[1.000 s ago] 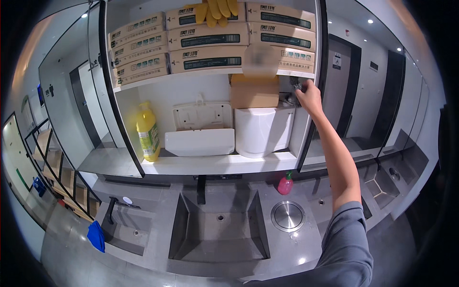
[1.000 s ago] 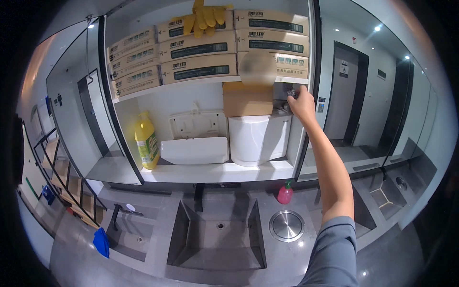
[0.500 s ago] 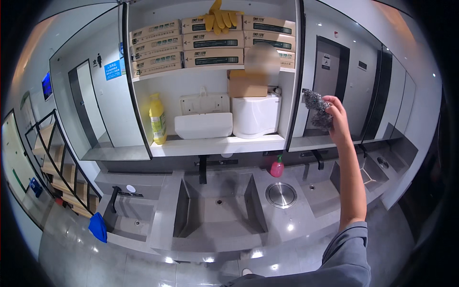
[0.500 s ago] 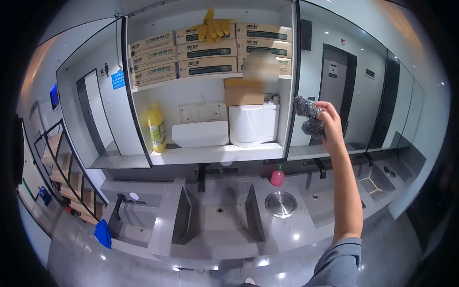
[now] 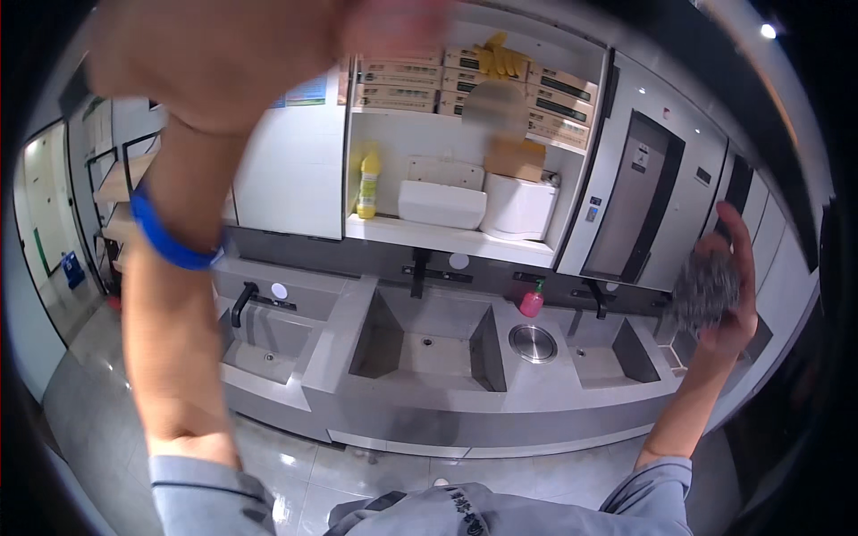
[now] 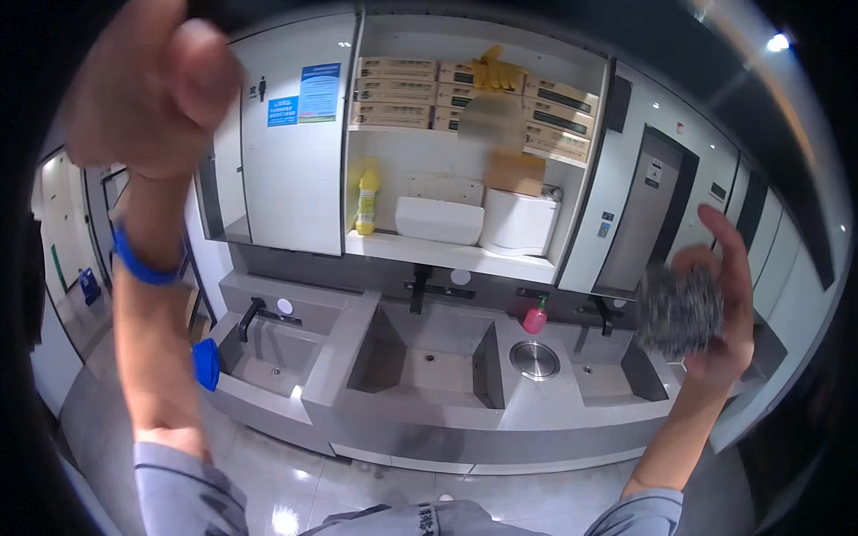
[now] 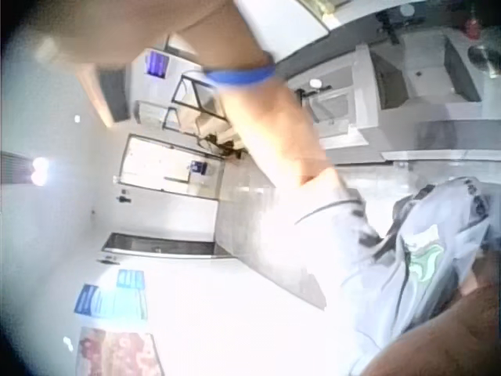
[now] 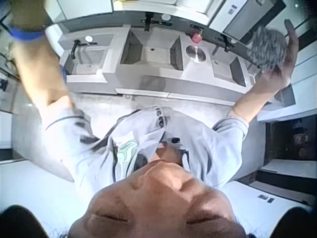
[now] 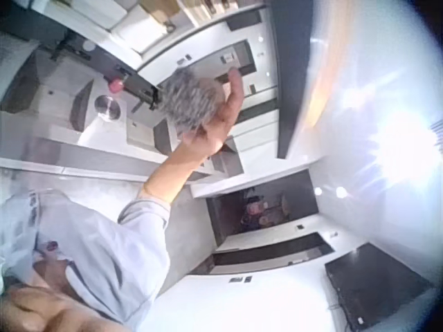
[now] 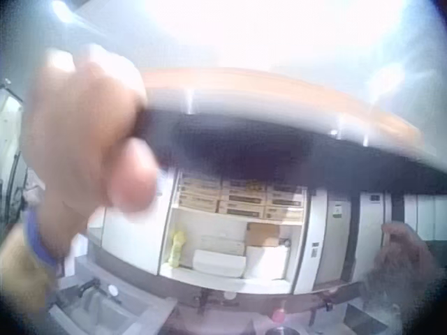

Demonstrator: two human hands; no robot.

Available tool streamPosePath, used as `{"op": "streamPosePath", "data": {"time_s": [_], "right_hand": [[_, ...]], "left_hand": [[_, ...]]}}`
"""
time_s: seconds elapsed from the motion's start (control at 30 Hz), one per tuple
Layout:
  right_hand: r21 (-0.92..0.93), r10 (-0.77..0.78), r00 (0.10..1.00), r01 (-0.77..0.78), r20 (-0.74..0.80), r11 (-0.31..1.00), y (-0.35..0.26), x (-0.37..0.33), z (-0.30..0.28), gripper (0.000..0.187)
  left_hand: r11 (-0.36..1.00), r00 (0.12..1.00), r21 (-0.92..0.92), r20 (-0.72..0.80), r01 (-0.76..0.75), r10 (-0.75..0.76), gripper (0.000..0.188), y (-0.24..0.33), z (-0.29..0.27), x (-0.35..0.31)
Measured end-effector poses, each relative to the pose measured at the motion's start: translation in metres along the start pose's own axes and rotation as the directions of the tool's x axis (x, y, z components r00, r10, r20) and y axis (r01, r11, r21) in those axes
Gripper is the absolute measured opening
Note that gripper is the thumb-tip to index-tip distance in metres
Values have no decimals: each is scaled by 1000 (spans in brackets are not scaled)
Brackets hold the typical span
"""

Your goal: Cleaning a restroom sink using a steel wool pad and a cloth.

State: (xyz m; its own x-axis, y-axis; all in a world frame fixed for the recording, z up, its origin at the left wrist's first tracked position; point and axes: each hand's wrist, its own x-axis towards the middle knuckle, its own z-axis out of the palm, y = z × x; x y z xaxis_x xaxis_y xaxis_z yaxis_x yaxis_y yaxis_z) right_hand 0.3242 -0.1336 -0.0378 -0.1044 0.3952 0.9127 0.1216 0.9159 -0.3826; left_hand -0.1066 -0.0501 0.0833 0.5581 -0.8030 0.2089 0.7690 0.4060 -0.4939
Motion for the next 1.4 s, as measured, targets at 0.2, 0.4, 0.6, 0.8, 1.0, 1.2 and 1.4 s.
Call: {"op": "streamPosePath", "data": {"time_s": [0.2, 0.4, 0.6, 0.8, 1.0, 1.2, 1.4], "right_hand": [[501, 248, 963, -268, 108, 823, 20, -56, 35, 81], [688, 741, 670, -556, 38, 467, 131, -130, 38, 44], [711, 911, 397, -672, 109, 207, 335, -165, 50, 30], [650, 930, 246, -760, 272, 11, 539, -142, 49, 36], [581, 942, 205, -814, 267, 12, 641, -104, 47, 39], [543, 947, 172, -840, 271, -3, 708, -83, 44, 42], [689, 922, 186, -717, 340, -110, 726, -73, 36, 50]], "left_hand": [[966, 909, -102, 373, 239, -186, 56, 93, -87, -30], [872, 760, -118, 554, 475, -339, 46, 205, -156, -118], [453, -47, 138, 977, 881, -207, 24, 274, -248, -190], [390, -578, 578, 806, 717, -131, 19, 289, -376, -215], [378, -885, 848, 447, 372, -129, 14, 311, -473, -174], [356, -953, 915, 258, 189, -157, 9, 340, -465, -161], [249, -946, 921, 321, 299, -50, 8, 375, -417, -211]]}}
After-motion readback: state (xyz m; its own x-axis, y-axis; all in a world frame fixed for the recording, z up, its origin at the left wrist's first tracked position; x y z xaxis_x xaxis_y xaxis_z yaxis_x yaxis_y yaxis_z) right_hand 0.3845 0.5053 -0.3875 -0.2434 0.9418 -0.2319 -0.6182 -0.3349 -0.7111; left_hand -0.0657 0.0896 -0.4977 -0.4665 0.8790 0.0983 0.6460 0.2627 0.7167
